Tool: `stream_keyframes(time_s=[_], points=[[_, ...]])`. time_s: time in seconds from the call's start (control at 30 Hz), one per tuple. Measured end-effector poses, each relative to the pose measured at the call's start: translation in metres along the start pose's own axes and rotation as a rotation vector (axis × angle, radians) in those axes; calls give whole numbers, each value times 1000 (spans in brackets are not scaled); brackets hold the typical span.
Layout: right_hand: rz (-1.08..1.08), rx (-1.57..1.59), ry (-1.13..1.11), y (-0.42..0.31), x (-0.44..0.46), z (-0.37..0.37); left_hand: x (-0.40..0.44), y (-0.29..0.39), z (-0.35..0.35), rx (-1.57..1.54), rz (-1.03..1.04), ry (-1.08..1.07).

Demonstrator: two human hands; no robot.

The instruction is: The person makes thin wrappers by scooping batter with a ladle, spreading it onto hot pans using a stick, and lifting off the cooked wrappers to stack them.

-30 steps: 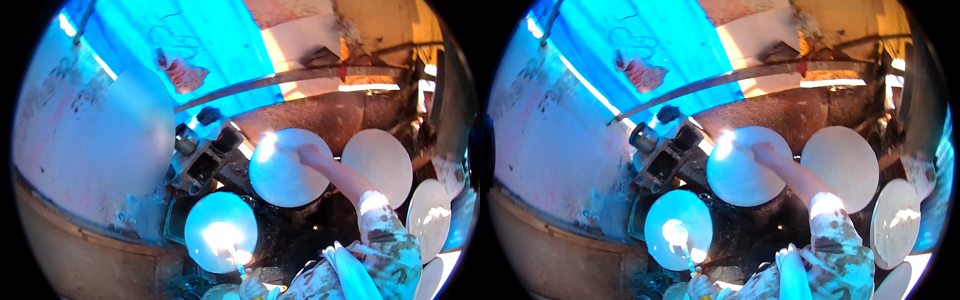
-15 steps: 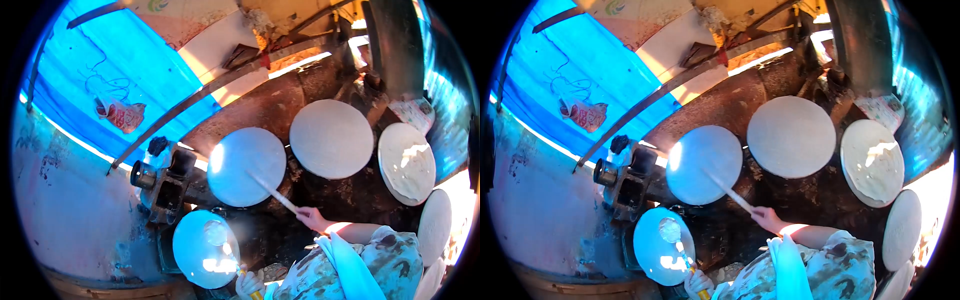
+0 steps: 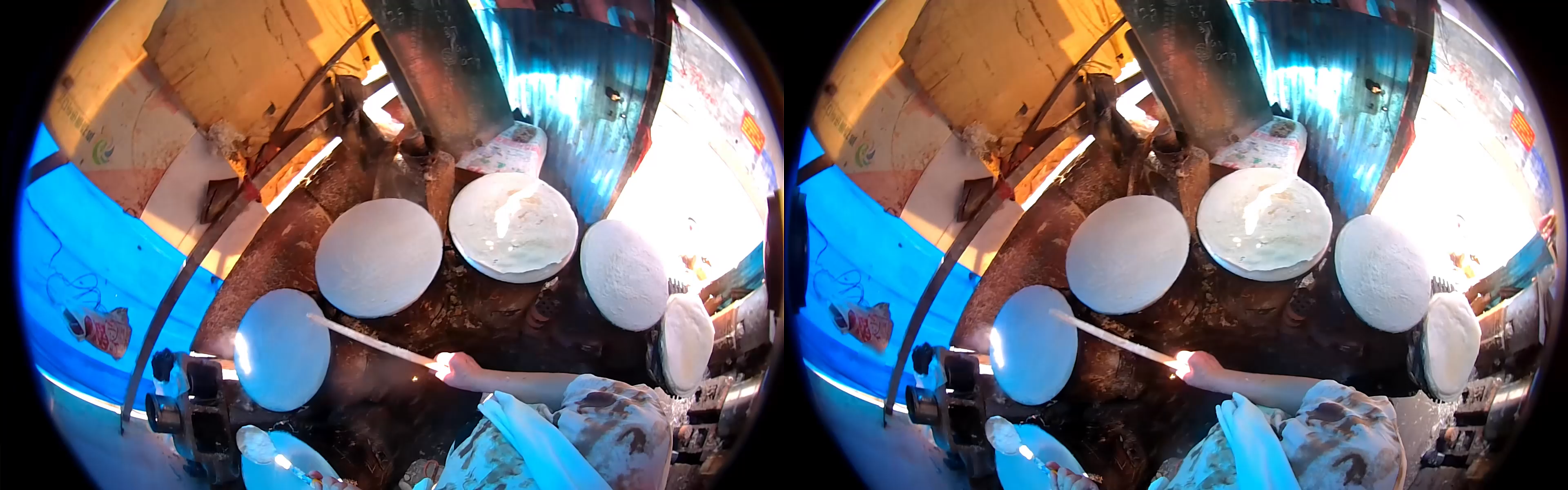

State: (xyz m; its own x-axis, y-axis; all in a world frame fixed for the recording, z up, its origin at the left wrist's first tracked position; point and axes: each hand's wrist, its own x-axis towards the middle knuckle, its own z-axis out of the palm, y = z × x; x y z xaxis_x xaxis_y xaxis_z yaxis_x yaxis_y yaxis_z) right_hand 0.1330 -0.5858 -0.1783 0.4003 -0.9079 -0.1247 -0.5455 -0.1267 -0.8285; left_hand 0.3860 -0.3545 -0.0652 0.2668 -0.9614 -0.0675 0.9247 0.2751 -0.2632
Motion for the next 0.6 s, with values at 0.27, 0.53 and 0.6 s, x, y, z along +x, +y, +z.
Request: stream_keyframes(time_s=[0.27, 0.53, 0.6], points=[[48, -358, 413, 57, 59, -118, 54, -106, 15, -9, -116, 118], [-9, -583, 190, 89, 124, -180, 99, -180, 0, 5, -162, 219], [-43, -597, 178, 81, 122, -190, 108, -193, -2, 2, -157, 232]])
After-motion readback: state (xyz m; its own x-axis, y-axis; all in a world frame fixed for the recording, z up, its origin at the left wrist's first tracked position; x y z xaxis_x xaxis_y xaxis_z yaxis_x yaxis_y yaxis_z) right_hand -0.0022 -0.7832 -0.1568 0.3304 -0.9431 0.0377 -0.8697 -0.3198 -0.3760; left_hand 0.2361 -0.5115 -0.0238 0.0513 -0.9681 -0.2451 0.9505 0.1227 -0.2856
